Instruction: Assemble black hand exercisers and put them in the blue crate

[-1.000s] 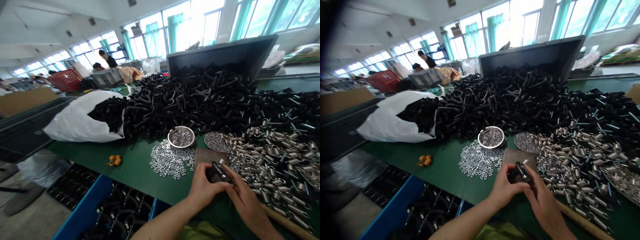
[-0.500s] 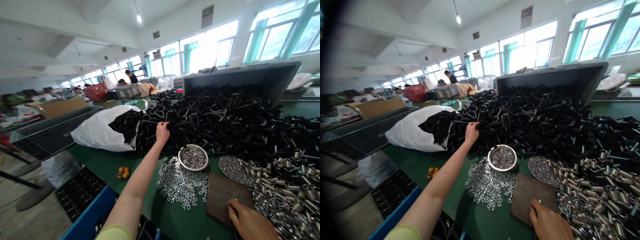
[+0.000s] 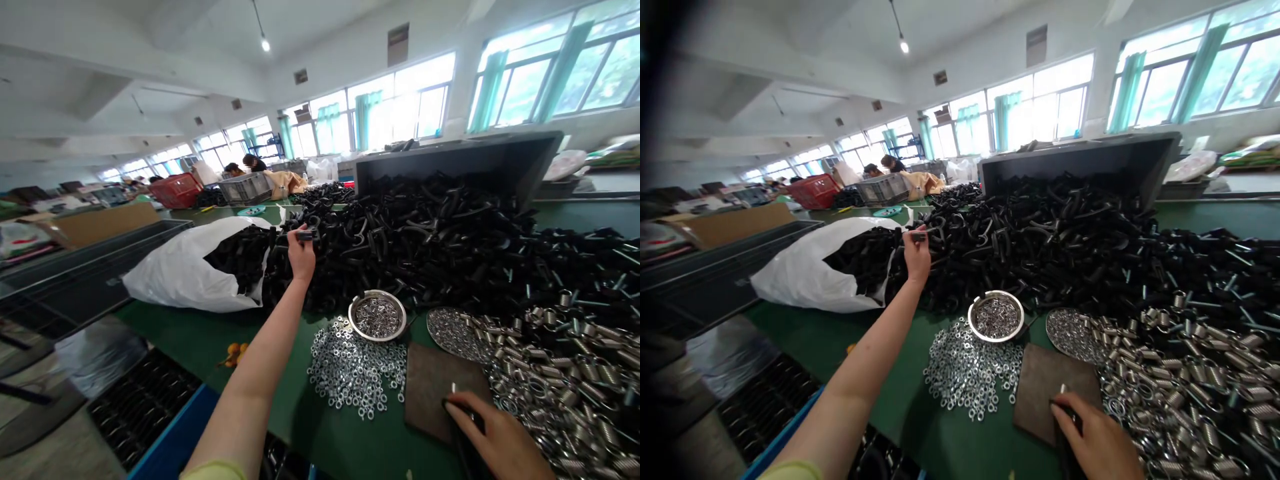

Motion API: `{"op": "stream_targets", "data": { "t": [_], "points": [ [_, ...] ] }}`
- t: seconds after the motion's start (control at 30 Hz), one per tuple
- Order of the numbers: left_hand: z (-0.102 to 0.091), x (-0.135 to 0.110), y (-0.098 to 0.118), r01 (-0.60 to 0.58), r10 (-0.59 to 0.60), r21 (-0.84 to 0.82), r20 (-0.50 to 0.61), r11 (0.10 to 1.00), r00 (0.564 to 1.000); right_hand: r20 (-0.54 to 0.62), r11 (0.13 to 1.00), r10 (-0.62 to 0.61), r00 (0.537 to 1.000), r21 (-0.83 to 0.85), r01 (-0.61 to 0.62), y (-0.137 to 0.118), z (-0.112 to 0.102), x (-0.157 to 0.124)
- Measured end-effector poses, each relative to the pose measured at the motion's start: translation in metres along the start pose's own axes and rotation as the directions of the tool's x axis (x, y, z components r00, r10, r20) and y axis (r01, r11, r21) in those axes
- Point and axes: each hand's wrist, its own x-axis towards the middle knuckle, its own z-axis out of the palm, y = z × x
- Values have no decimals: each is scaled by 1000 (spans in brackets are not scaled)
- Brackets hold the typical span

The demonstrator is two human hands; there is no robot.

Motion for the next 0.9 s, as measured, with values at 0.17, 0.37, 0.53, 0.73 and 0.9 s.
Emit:
{"op": "stream_targets", "data": {
  "t": [0.17, 0.37, 0.53, 0.73, 0.9],
  "points": [
    [-22, -129, 72, 492, -250, -607, 441, 624, 862, -161, 936, 48, 986, 351, 12, -40, -29, -14],
    [-55, -253, 138, 950, -92, -271, 953, 157, 288, -305, 886, 10, 952, 444, 133, -80, -37, -35],
    [-64, -254, 158, 972, -163, -161, 968, 169, 189, -386, 926, -55, 921, 326, 191, -85, -38, -44],
    [-61, -253, 164, 906, -145, -243, 940, 346, 307, -316, 934, -189, 930, 233, 269, -80, -42, -48],
    [-56, -254, 155, 926, -149, -100, 975, 363, 163, -193, 923, -268, 944, 229, 309, -73, -45, -42]
  ]
}}
